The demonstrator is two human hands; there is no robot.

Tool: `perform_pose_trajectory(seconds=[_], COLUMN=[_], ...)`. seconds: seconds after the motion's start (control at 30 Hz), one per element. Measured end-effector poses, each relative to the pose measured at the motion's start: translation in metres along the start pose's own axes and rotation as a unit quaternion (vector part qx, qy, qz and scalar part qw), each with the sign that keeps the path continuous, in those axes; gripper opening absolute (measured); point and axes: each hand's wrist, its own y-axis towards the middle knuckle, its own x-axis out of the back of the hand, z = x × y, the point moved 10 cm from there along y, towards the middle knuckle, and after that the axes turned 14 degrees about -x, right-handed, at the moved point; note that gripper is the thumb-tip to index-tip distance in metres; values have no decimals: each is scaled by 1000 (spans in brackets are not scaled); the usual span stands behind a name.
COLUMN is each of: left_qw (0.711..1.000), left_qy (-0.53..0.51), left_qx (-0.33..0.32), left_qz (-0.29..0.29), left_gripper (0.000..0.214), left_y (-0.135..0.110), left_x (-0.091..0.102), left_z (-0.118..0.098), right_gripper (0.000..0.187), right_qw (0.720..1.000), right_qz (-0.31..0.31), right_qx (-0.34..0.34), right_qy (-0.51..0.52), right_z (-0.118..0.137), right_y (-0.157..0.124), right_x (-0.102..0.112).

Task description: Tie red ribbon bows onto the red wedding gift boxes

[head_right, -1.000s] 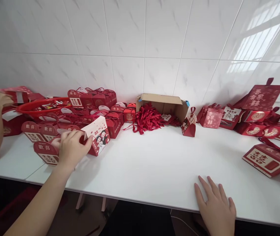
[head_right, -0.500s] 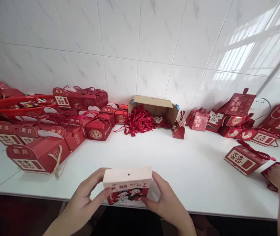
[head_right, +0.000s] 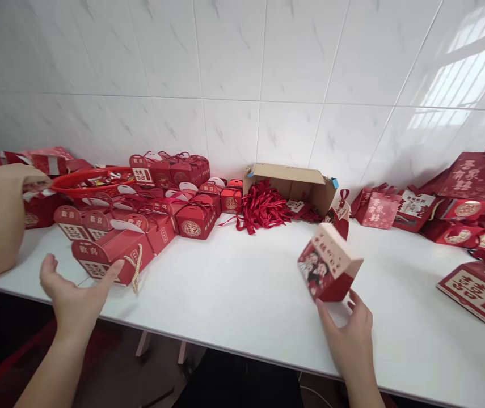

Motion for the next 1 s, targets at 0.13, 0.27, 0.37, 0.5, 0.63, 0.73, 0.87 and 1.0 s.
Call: perform_pose_trajectory(seconds=[0.13, 0.27, 0.37, 0.5, 0.63, 0.73, 0.87, 1.0], left_qw=[995, 994, 965, 899, 902, 898, 896, 896], left_qy=[-54, -70, -132, -190, -192, -207, -242, -260], left_qx=[65, 54, -17, -78, -69, -62, -47, -35], left_qz=[48, 72, 224, 386, 379, 383, 369, 357], left_gripper=[97, 93, 91, 97, 101, 99, 96, 93], left_y=[-2, -23, -47, -80, -87, -93, -92, -90], left_x=[-14, -17, -50, -99, -124, -131, -125, -122], left_z=[18, 11, -19, -58, -69, -70, -65, -61], right_gripper=[93, 72, 62, 49, 42, 38, 34, 38], right_qw=[997, 987, 973, 944, 911, 857, 859, 899], right_qz=[-12, -2, -2, 8, 92, 208, 197, 132], right_qx=[36, 90, 131, 159, 209, 307, 317, 282], right_qy=[-72, -130, -190, -288, -343, -358, -350, -308], right_z=[1, 9, 12, 13, 36, 78, 135, 173], right_y=[-3, -11, -14, -15, -27, -50, -35, 1], right_x=[-6, -17, -26, -36, -63, -111, -173, -221])
